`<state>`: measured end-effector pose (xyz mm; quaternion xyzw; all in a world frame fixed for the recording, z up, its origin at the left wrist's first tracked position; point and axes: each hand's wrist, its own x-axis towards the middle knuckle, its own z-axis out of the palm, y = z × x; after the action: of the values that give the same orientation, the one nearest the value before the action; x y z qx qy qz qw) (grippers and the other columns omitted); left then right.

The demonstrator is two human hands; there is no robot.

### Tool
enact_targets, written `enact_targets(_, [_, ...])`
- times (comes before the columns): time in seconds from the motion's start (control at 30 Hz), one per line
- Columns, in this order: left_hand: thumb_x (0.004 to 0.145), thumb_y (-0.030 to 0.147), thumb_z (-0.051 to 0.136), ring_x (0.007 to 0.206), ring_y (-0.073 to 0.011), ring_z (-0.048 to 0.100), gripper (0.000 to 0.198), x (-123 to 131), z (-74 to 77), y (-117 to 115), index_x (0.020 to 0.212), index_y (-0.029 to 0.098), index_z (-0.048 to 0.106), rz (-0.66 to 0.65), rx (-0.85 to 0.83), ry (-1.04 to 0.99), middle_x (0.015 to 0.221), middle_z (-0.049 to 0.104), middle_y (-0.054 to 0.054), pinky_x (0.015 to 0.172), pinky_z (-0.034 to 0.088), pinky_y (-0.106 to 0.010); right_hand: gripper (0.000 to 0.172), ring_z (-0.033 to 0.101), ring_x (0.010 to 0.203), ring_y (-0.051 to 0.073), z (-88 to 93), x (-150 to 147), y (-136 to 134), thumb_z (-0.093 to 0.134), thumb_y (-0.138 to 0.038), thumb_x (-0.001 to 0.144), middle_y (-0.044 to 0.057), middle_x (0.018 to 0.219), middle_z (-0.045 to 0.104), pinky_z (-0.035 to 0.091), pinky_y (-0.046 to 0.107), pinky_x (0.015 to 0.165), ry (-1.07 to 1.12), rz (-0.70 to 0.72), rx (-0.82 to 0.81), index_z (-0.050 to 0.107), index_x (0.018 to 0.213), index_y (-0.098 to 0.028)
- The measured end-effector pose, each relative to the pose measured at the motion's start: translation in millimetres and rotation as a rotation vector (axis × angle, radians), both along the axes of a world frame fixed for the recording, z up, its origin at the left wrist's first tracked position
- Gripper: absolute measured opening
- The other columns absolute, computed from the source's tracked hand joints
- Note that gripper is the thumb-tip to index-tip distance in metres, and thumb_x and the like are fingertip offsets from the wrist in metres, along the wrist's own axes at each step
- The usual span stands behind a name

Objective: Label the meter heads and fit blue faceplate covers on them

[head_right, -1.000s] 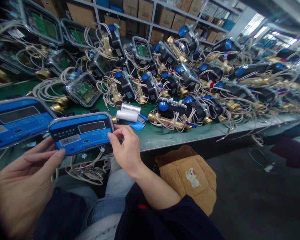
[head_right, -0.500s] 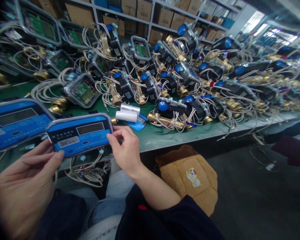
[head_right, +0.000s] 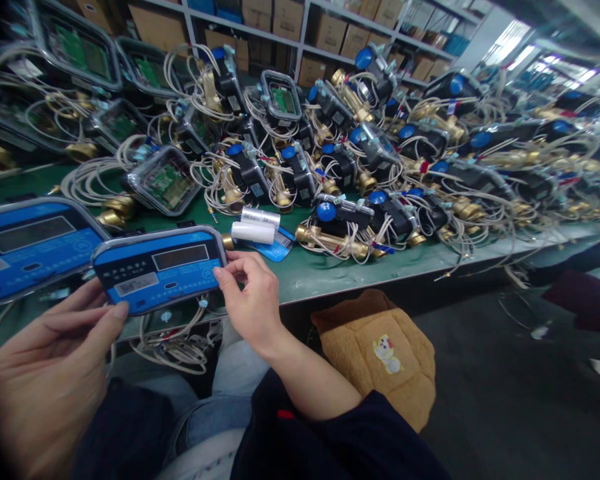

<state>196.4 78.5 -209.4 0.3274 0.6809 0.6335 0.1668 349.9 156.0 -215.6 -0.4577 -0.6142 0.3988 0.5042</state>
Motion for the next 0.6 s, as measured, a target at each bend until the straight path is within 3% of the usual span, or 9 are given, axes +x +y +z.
enact_targets(0.4, [0.069,0.03,0.077,0.108,-0.0262,0.068,0.014,0,-2.9,0,0.075,0.02,0.068,-0.012,0.022,0.042,0.117,0.072,-0.007,0.091,0.06,-0.037,0.014,0.065,0.091,0.018,-1.4,-1,0,0.066,-0.027,0.085,0.006,0.102,0.067,0.055,0.028,0.075,0.024,-0.01,0.001,0.062,0.073,-0.021])
enact_targets(0.6, [0.061,0.037,0.081,0.107,-0.0336,0.067,0.021,-9,-21.0,5,0.067,0.022,0.067,0.051,0.018,0.028,0.116,0.072,-0.007,0.1,0.052,-0.057,0.014,0.066,0.089,0.017,-1.0,-2,1,0.063,-0.027,0.085,0.006,0.099,0.068,0.055,0.027,0.072,0.048,-0.032,-0.001,0.062,0.072,-0.021])
